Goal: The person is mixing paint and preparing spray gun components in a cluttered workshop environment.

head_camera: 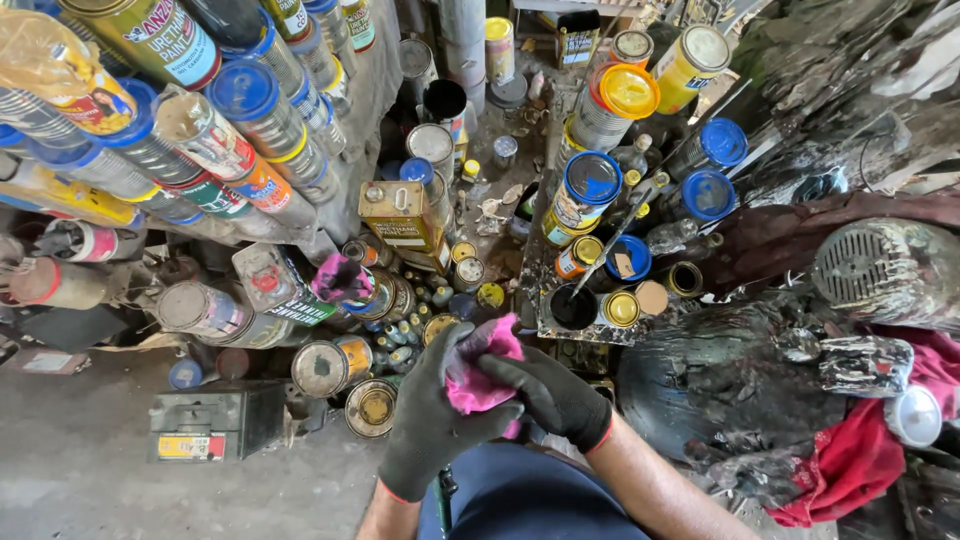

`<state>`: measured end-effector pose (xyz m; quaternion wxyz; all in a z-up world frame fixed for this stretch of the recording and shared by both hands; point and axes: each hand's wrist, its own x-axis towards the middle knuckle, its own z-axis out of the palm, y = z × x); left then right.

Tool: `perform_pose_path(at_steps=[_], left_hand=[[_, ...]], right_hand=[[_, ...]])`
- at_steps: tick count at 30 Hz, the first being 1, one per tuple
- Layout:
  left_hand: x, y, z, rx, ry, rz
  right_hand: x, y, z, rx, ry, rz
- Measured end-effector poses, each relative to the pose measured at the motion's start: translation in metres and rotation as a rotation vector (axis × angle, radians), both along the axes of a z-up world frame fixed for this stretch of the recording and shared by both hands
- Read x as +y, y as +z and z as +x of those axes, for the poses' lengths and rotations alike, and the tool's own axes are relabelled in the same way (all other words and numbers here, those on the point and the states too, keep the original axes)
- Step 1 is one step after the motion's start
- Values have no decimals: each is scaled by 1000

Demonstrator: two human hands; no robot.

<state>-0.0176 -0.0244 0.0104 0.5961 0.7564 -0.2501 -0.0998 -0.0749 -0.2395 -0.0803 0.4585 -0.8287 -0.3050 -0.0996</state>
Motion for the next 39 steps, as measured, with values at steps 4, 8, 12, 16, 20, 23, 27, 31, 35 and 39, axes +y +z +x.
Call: perform_pose_path(at_steps=[4, 8, 12, 16, 20, 23, 27, 31, 35, 39], left_hand=[[5, -6, -2, 10, 18, 1], [15, -17, 0, 61, 34, -76], [25, -20, 8, -42, 126, -68], [35, -26, 5, -11, 181, -41], [27, -10, 1, 80, 176, -95], [22, 16, -9, -45, 218, 12], [1, 32, -19, -308, 238, 143], [0, 33, -23, -115, 220, 74], [9, 2, -27, 113, 230, -203], [13, -5, -24, -87, 405, -58]], right_hand=[[9, 8, 0, -14, -18, 42], [23, 35, 11, 1161, -84, 1027], [9, 23, 13, 1455, -322, 1076], [-48, -136, -19, 1209, -397, 684], [-119, -109, -8, 1094, -824, 753], [-164, -87, 41, 919, -1004, 715], [-269, -188, 75, -13, -671, -118], [-251, -161, 95, 837, -995, 620], [-231, -126, 78, 194, -710, -541], [-207, -127, 67, -78, -105, -1153]])
